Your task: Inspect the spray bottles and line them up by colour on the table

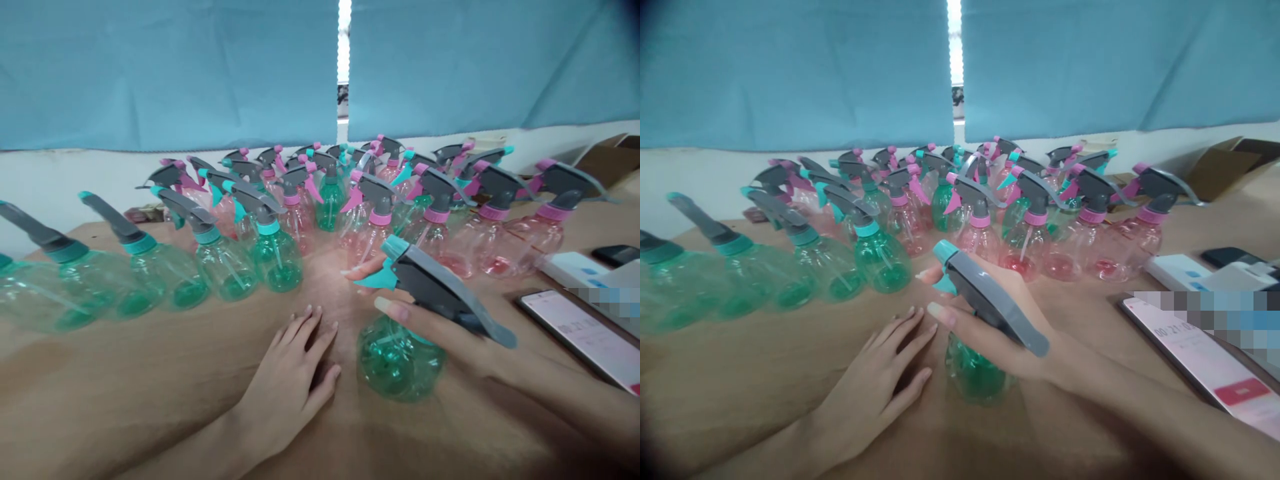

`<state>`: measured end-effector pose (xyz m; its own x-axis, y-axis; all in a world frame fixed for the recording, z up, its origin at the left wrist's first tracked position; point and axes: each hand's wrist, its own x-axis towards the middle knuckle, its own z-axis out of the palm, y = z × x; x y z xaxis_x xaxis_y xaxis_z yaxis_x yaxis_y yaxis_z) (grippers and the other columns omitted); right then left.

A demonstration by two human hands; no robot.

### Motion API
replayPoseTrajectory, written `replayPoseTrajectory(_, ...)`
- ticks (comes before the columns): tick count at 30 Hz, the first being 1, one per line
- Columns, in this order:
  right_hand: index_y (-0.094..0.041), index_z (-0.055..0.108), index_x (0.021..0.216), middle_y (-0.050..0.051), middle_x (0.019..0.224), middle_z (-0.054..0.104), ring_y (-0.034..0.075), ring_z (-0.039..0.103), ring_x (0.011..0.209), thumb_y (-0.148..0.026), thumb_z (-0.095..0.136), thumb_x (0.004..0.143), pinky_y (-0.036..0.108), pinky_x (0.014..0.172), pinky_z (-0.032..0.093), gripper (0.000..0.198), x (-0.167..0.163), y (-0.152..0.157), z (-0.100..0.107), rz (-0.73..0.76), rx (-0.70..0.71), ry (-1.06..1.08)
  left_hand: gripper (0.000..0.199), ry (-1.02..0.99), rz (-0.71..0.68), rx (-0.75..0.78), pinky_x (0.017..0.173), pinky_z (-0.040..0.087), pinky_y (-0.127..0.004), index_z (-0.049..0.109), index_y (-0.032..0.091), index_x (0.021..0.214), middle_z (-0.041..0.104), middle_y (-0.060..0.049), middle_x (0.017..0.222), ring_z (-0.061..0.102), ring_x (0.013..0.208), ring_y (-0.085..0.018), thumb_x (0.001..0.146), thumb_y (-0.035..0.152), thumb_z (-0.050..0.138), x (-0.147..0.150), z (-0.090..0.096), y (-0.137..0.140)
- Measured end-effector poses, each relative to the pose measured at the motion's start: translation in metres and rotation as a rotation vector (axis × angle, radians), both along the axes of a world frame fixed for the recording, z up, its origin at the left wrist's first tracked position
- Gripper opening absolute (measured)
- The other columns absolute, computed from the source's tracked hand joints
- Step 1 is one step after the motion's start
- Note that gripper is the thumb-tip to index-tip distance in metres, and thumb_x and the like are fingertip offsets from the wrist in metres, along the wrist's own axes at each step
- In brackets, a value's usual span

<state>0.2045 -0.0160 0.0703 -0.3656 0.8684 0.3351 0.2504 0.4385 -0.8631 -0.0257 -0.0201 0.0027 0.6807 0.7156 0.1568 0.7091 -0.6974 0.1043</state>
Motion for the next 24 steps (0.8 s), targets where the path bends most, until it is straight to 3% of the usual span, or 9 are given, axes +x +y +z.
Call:
replayPoseTrajectory(5,-0.032,0.063,0.117,-0.001,0.064,0.064,0.018,0.062,0.057,-0.036,0.054,0.089,0.032,0.055,0.055,0.03,0.0,-0.001,0.002,0.005,0.008,-0.027,0.046,-0.008,0.005,-0.006,0.106,0.035,-0.05,0.043,0.017,0.138,0.039,-0.014,0.147,0.035,0.135,-0.03,0.096,0.033,0.044,0.0,0.0,0.0)
replayPoseTrajectory(10,-0.029,0.067,0.102,0.0,0.074,0.067,0.016,0.063,0.062,-0.035,0.054,0.09,0.028,0.058,0.054,0.019,-0.001,-0.001,0.008,-0.04,0.123,-0.036,0.046,0.019,0.004,-0.006,0.106,0.035,-0.05,0.044,0.015,0.138,0.039,-0.015,0.147,0.034,0.136,-0.03,0.095,0.032,0.046,0.001,0.0,0.0)
replayPoseTrajectory(13,-0.027,0.068,0.09,-0.002,0.068,0.065,0.013,0.059,0.055,-0.034,0.057,0.088,0.026,0.054,0.052,0.014,0.0,-0.001,0.006,-0.084,0.119,-0.103,0.045,0.014,0.002,-0.004,0.106,0.035,-0.05,0.045,0.015,0.137,0.039,-0.015,0.147,0.035,0.135,-0.031,0.095,0.032,0.046,0.0,0.0,0.0)
replayPoseTrajectory(16,-0.03,0.068,0.09,-0.003,0.064,0.063,0.014,0.058,0.053,-0.035,0.062,0.085,0.028,0.054,0.051,0.01,0.002,0.0,0.0,-0.163,0.125,-0.078,0.044,0.008,0.005,-0.003,0.105,0.036,-0.051,0.046,0.016,0.136,0.038,-0.014,0.148,0.035,0.135,-0.031,0.096,0.033,0.046,0.0,0.0,0.0)
replayPoseTrajectory(21,-0.031,0.07,0.09,0.001,0.078,0.067,0.02,0.064,0.075,-0.034,0.061,0.086,0.032,0.067,0.053,0.01,0.003,0.0,-0.007,-0.175,0.148,-0.024,0.045,0.024,0.003,-0.001,0.105,0.036,-0.052,0.045,0.015,0.137,0.037,-0.015,0.148,0.034,0.135,-0.031,0.096,0.033,0.045,0.0,-0.001,0.0)
replayPoseTrajectory(24,-0.026,0.065,0.106,0.005,0.106,0.065,0.02,0.063,0.091,-0.034,0.056,0.09,0.036,0.078,0.053,0.02,0.001,0.002,-0.005,-0.114,0.139,-0.012,0.045,0.03,0.001,-0.003,0.106,0.035,-0.052,0.045,0.015,0.137,0.037,-0.016,0.148,0.034,0.136,-0.031,0.095,0.032,0.046,0.001,-0.001,0.0)
